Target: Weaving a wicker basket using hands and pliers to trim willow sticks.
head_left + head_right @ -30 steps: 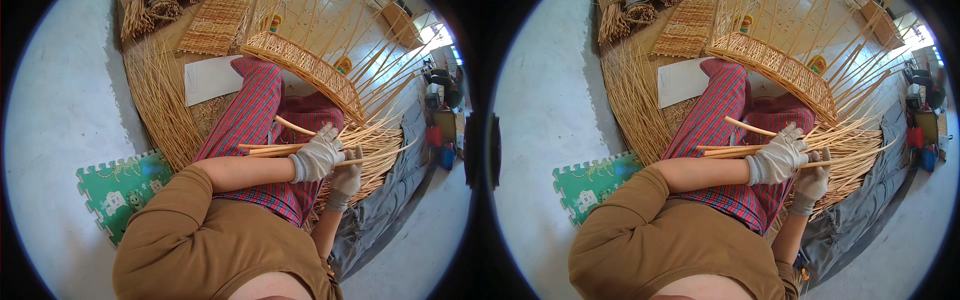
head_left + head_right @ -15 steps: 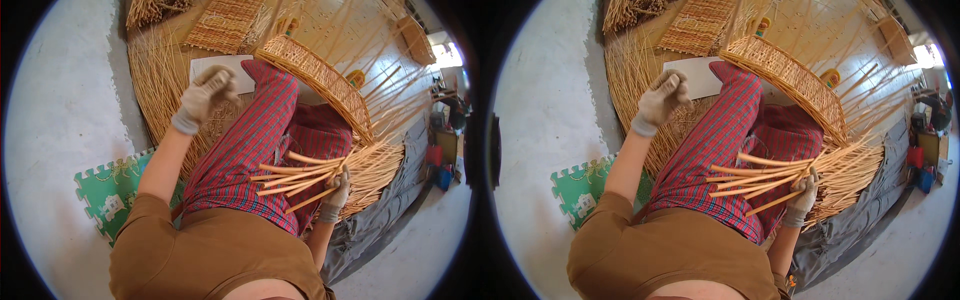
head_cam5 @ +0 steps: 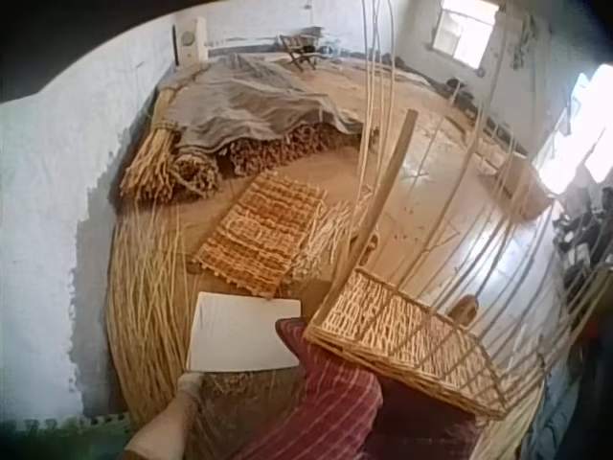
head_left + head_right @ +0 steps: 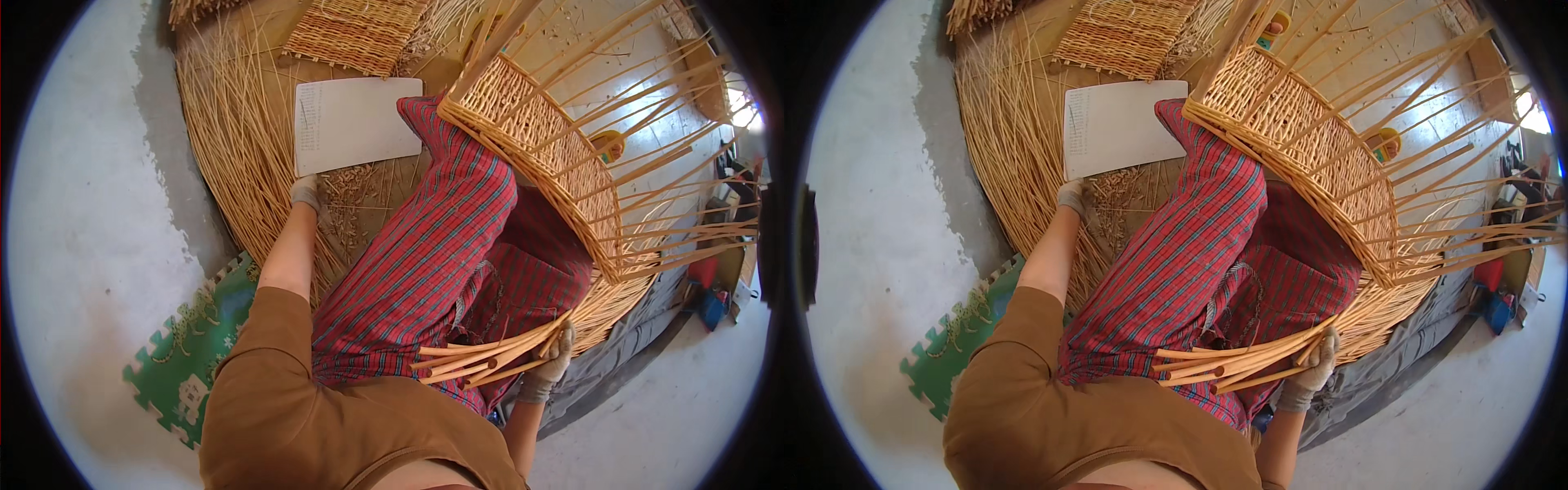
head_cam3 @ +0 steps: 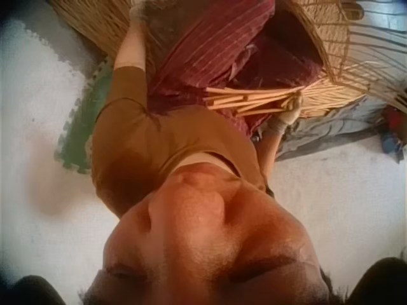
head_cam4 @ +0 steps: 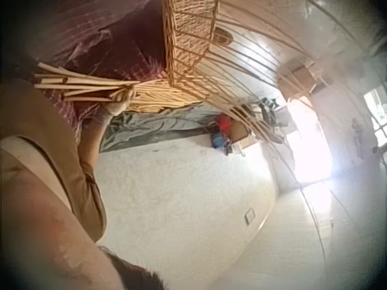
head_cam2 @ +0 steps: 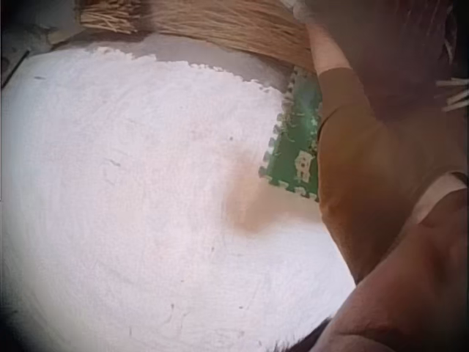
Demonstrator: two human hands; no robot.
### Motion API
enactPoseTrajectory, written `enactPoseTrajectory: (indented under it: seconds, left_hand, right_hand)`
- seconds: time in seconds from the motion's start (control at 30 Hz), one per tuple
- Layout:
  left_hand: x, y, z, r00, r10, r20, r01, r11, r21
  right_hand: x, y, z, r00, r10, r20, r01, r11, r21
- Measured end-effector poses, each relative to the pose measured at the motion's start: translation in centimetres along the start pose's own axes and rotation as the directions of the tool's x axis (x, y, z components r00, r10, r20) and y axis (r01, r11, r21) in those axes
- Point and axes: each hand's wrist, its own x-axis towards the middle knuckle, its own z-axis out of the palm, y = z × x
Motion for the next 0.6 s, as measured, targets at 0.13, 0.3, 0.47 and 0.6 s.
enactPoseTrajectory:
  seconds: [0.13, 0.3, 0.47, 0.6]
  left_hand:
    - [-0.4, 3.1, -0.1, 0.978, 0.049, -0.205, -0.129, 0.906, -0.402]
    - [-1.6, 3.5, 1.4, 0.987, 0.088, -0.138, -0.148, 0.842, -0.519]
    - [-1.7, 4.0, 0.9, 0.92, 0.39, 0.047, -0.269, 0.713, -0.647]
    - [-1.8, 5.3, 0.7, 0.87, 0.491, 0.042, -0.384, 0.73, -0.565]
  right_hand:
    - [0.2, -0.2, 0.8, 0.996, -0.006, -0.083, 0.006, 1.0, -0.001]
    - [0.4, -0.1, 0.5, 0.997, -0.032, -0.075, 0.025, 0.995, -0.099]
    - [0.5, 0.3, -0.1, 0.996, -0.047, -0.069, 0.042, 0.996, -0.078]
    - [0.5, 0.7, -0.4, 0.991, -0.075, -0.113, 0.059, 0.988, -0.142]
